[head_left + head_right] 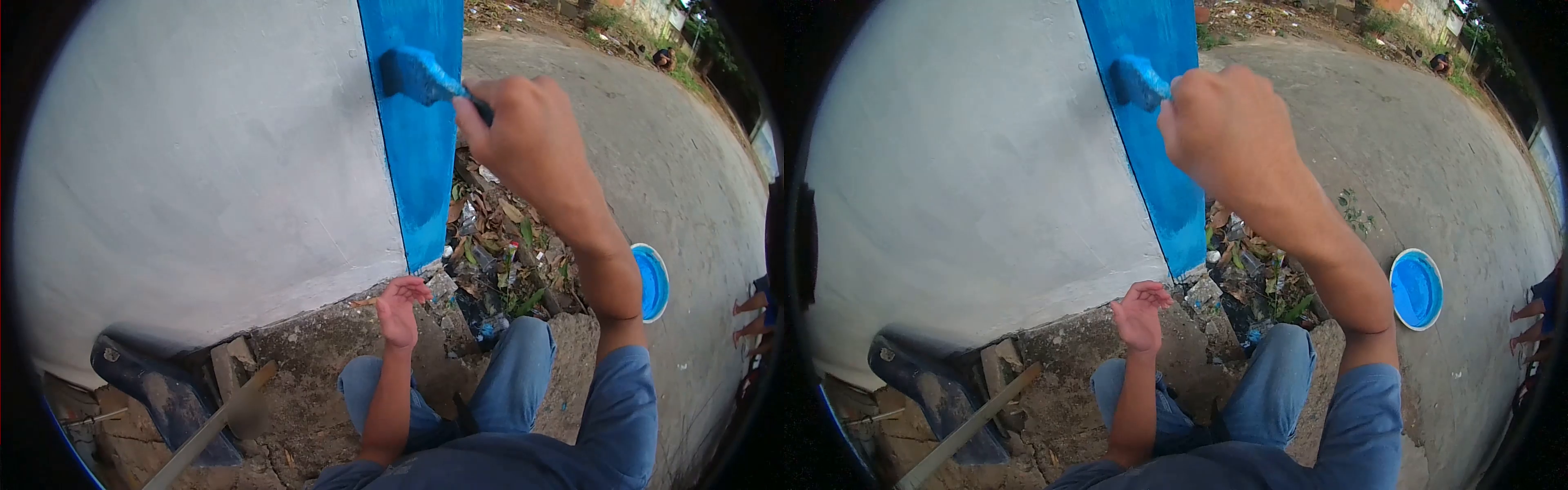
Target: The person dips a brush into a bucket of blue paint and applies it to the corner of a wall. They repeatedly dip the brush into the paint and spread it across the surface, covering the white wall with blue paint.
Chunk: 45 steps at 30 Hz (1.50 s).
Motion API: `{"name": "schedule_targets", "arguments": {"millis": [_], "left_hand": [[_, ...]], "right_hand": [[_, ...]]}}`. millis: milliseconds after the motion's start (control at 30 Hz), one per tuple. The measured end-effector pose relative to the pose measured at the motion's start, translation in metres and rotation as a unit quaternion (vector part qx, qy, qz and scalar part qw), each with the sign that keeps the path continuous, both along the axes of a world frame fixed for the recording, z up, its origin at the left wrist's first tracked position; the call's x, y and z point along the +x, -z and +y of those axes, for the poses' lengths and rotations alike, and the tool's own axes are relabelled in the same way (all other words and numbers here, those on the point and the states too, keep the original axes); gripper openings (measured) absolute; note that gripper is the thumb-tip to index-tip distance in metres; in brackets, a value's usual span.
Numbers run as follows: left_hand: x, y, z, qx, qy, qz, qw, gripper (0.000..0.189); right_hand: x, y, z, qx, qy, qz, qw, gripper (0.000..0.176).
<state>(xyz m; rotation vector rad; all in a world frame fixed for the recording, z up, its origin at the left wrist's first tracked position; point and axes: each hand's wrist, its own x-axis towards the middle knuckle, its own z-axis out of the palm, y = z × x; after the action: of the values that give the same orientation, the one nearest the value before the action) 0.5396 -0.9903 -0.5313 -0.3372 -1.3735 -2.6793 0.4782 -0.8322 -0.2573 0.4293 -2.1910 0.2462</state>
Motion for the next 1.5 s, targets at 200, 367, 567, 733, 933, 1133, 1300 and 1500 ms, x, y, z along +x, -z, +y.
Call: {"name": "schedule_targets", "arguments": {"millis": [200,367,567,733,933,1133,1300,1500], "left_hand": [[0.0,0.004,-0.001,0.006,-0.002,-0.001,1.0,0.082],[0.001,-0.001,-0.002,0.001,-0.006,-0.01,1.0,0.083],[0.002,-0.004,-0.002,0.0,-0.018,-0.007,1.0,0.085],[0.004,-0.004,-0.002,-0.001,-0.015,-0.007,1.0,0.085],[0.006,-0.006,-0.001,-0.003,-0.015,-0.005,1.0,0.085],[0.007,-0.007,-0.002,-0.016,-0.009,-0.001,1.0,0.086],[0.008,-0.007,-0.003,-0.004,-0.009,0.0,1.0,0.085],[0.007,-0.006,-0.003,-0.001,-0.005,0.008,1.0,0.085]], "right_hand": [[0.01,-0.02,0.001,-0.076,-0.022,0.111,0.991,0.013],[-0.013,0.027,-0.007,0.014,0.009,0.133,0.991,0.014],[0.005,0.096,-0.012,0.015,0.022,-0.036,0.999,0.017],[0.018,0.117,-0.01,-0.005,0.008,-0.165,0.986,0.018],[0.016,0.093,-0.006,0.001,0.012,-0.179,0.984,0.017],[0.004,0.043,-0.009,0.021,-0.002,-0.114,0.993,0.019],[0.002,0.019,-0.011,0.012,-0.011,-0.068,0.998,0.019],[0.009,0.003,-0.011,-0.031,-0.014,-0.003,0.999,0.019]]}}
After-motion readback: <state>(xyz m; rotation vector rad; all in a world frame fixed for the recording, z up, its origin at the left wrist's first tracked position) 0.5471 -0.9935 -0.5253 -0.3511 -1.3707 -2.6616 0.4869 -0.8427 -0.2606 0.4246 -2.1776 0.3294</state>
